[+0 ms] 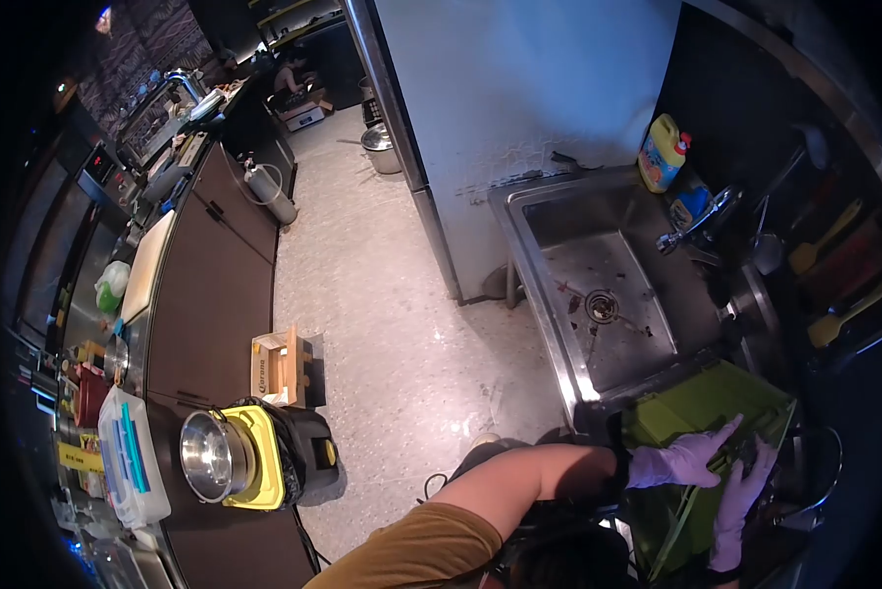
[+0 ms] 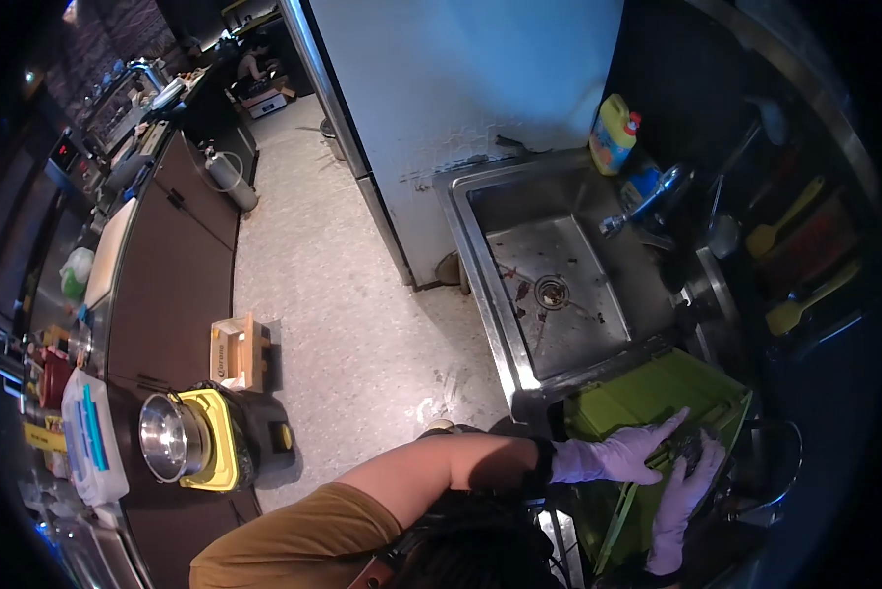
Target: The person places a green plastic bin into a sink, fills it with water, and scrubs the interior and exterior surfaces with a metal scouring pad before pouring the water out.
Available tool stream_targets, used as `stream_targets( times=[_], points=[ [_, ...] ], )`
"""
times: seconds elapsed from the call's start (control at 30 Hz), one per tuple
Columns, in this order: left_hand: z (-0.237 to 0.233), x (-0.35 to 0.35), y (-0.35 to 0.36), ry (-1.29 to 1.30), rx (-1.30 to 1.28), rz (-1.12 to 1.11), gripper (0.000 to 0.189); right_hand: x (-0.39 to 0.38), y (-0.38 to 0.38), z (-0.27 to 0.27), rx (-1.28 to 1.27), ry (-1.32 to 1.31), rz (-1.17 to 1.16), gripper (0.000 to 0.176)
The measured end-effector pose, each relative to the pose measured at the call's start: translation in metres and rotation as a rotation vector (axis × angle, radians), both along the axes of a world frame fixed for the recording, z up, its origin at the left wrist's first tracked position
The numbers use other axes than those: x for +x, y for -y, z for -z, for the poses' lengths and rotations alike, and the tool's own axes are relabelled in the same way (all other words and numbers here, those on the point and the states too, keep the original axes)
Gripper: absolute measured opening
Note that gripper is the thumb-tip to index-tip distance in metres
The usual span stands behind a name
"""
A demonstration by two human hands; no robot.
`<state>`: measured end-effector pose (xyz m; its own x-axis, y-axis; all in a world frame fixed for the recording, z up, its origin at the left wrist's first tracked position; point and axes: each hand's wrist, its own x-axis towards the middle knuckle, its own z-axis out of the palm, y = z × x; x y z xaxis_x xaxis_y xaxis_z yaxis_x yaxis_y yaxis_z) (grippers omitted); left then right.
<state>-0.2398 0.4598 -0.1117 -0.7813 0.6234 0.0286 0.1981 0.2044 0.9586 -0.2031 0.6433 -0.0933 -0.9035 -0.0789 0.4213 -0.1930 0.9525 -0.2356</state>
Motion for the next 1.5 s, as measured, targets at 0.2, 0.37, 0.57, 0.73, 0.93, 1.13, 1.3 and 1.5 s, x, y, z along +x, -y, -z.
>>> stream_targets(
  times=[0.2, 0.37, 0.57, 0.73, 0.93, 1.13, 1.3, 1.5],
  points=[
    [0.027, -0.003, -0.001, -0.401, 0.210, -0.170, 0.101, -0.056, -0.014, -0.013, -0.249, 0.027, 0.003, 0.042],
    [0.025, -0.021, -0.012, -0.045, 0.103, -0.028, 0.105, -0.122, -0.055, 0.001, -0.323, 0.008, 0.245, 0.046],
    [0.036, -0.025, -0.016, -0.143, 0.214, -0.027, 0.102, -0.079, -0.095, 0.016, -1.003, -0.064, 0.340, 0.046],
    [0.038, -0.032, -0.025, -0.197, 0.118, -0.083, 0.093, -0.038, -0.094, 0.051, -0.950, -0.097, 0.295, 0.044],
    [0.038, -0.048, -0.022, 0.266, 0.253, -0.115, 0.060, -0.030, -0.064, 0.057, -1.018, -0.102, 0.230, 0.043],
    [0.017, -0.040, -0.005, 0.463, 0.388, -0.022, 0.065, -0.021, -0.007, -0.022, -0.267, -0.138, -0.102, 0.037],
    [0.024, -0.025, -0.009, 0.090, 0.292, -0.051, 0.089, -0.082, -0.038, -0.008, -0.194, 0.132, 0.087, 0.037],
    [0.013, -0.022, -0.004, 0.324, 0.391, -0.007, 0.098, -0.095, -0.032, -0.001, -0.197, 0.012, 0.129, 0.034]
  ],
)
